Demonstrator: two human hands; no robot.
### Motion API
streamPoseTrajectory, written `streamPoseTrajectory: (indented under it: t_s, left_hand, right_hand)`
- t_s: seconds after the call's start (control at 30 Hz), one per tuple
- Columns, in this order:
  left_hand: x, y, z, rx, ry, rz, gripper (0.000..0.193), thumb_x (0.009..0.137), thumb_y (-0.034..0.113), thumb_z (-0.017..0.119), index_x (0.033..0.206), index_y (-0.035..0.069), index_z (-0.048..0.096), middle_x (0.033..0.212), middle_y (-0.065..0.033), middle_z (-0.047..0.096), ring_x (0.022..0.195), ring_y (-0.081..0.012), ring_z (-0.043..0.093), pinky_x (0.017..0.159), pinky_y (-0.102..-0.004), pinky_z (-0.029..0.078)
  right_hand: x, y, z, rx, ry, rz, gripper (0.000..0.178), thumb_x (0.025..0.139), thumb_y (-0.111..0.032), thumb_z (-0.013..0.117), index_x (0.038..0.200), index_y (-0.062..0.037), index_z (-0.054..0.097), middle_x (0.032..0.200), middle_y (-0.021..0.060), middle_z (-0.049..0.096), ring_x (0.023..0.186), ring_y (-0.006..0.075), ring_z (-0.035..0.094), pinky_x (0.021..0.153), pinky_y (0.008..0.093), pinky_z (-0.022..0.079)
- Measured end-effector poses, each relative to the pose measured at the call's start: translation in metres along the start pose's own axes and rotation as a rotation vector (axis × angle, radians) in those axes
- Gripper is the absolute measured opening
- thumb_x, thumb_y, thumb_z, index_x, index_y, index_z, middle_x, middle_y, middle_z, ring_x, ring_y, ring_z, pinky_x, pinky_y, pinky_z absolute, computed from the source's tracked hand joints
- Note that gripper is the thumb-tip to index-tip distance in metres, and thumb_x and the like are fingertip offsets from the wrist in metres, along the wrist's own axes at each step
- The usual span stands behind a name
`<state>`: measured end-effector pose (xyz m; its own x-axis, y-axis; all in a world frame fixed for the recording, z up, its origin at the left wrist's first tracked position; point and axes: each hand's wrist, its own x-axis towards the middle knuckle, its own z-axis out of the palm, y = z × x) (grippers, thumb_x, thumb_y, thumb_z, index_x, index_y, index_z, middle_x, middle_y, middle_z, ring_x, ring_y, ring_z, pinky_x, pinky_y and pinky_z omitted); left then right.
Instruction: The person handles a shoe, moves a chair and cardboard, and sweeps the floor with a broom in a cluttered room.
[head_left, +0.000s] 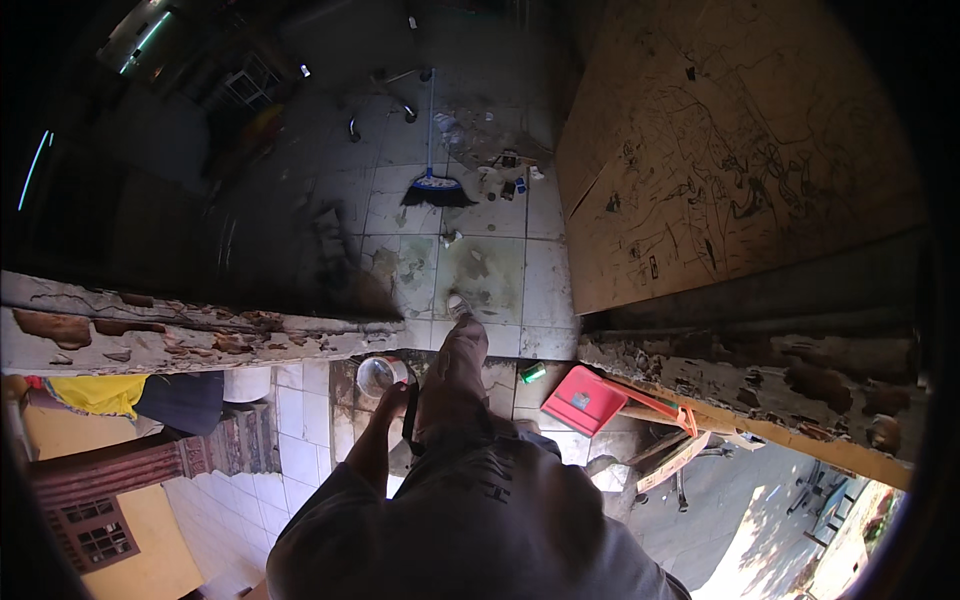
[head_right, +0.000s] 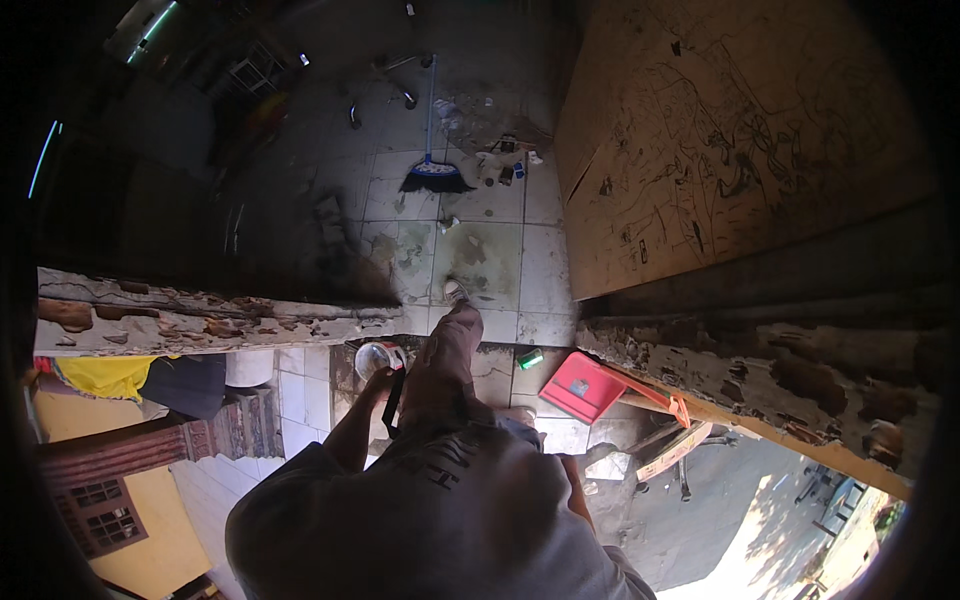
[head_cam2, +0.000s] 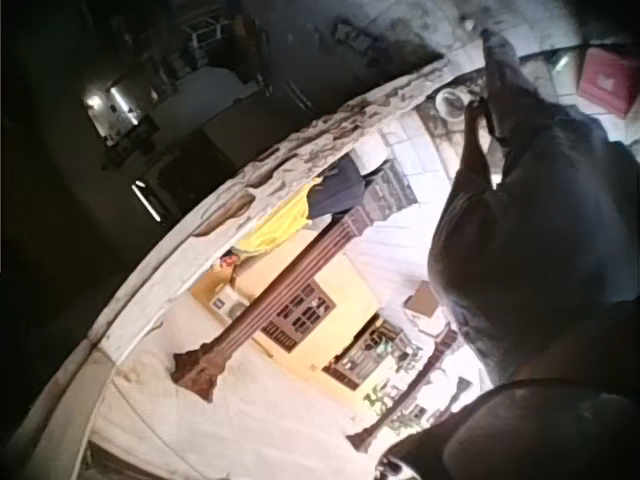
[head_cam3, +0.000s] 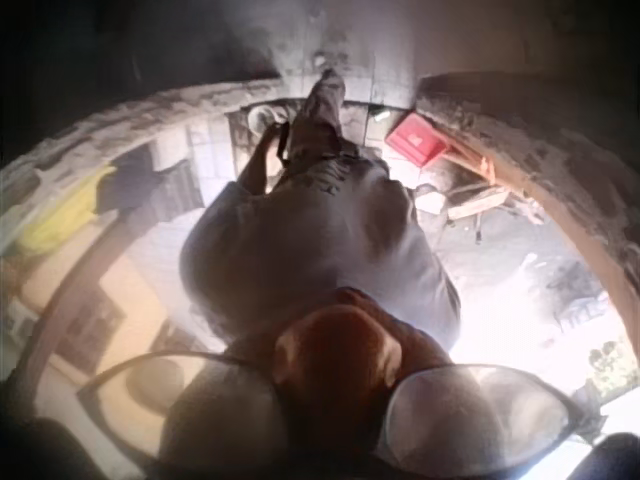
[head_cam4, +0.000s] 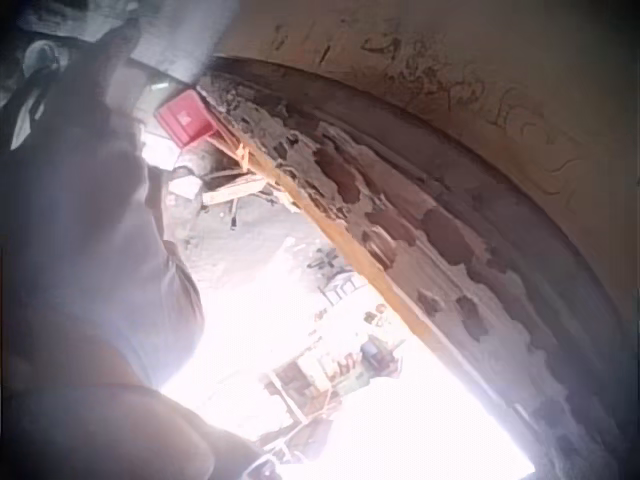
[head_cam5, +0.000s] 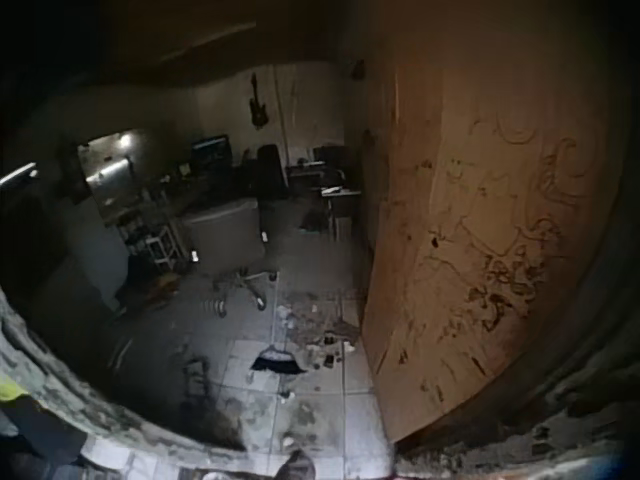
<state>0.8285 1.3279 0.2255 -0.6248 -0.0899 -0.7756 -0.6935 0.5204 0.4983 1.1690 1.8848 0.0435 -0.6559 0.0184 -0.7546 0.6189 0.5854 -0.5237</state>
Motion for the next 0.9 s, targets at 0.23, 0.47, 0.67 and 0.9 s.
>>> streamPoseTrajectory:
  t_s: [0.23,0.47,0.67,0.9]
  left_hand:
    - [0.109,0.104,-0.061,0.214,0.027,0.123,0.052,0.087,0.054,0.052,0.099,0.004,0.062,0.094,-0.0190,0.065,0.092,-0.0353,0.063,0.077,-0.0439,0.049]
    - [0.156,0.198,-0.160,-0.236,0.167,0.244,0.044,0.088,0.042,0.061,0.098,-0.001,0.062,0.082,-0.0098,0.065,0.069,-0.0164,0.062,0.062,-0.0335,0.049]
    - [0.171,0.172,-0.196,-0.554,0.317,0.136,0.042,0.088,0.036,0.061,0.099,-0.005,0.060,0.087,-0.0162,0.067,0.073,-0.0215,0.065,0.067,-0.0367,0.052]
    - [0.179,0.127,-0.171,-0.035,0.409,0.069,0.053,0.089,0.052,0.053,0.103,0.002,0.065,0.098,-0.0175,0.067,0.087,-0.0313,0.066,0.081,-0.0420,0.051]
  right_hand:
    - [0.050,-0.273,-0.176,0.630,0.251,0.285,0.026,0.081,-0.020,0.062,0.101,-0.0040,0.066,0.080,0.0097,0.066,0.054,0.0186,0.059,0.043,0.0318,0.046]
    - [0.179,-0.433,-0.261,0.417,0.383,0.158,0.022,0.081,-0.015,0.063,0.096,0.0008,0.064,0.076,0.0105,0.065,0.056,0.0176,0.061,0.044,0.0307,0.049]
    - [0.265,-0.577,-0.289,-0.006,0.064,-0.113,0.035,0.081,-0.029,0.067,0.104,-0.0022,0.067,0.095,0.0152,0.070,0.075,0.0215,0.069,0.073,0.0339,0.054]
    - [0.382,-0.690,-0.332,-0.290,-0.108,-0.108,0.026,0.087,-0.025,0.062,0.103,-0.0039,0.065,0.080,0.0095,0.065,0.067,0.0188,0.065,0.058,0.0307,0.056]
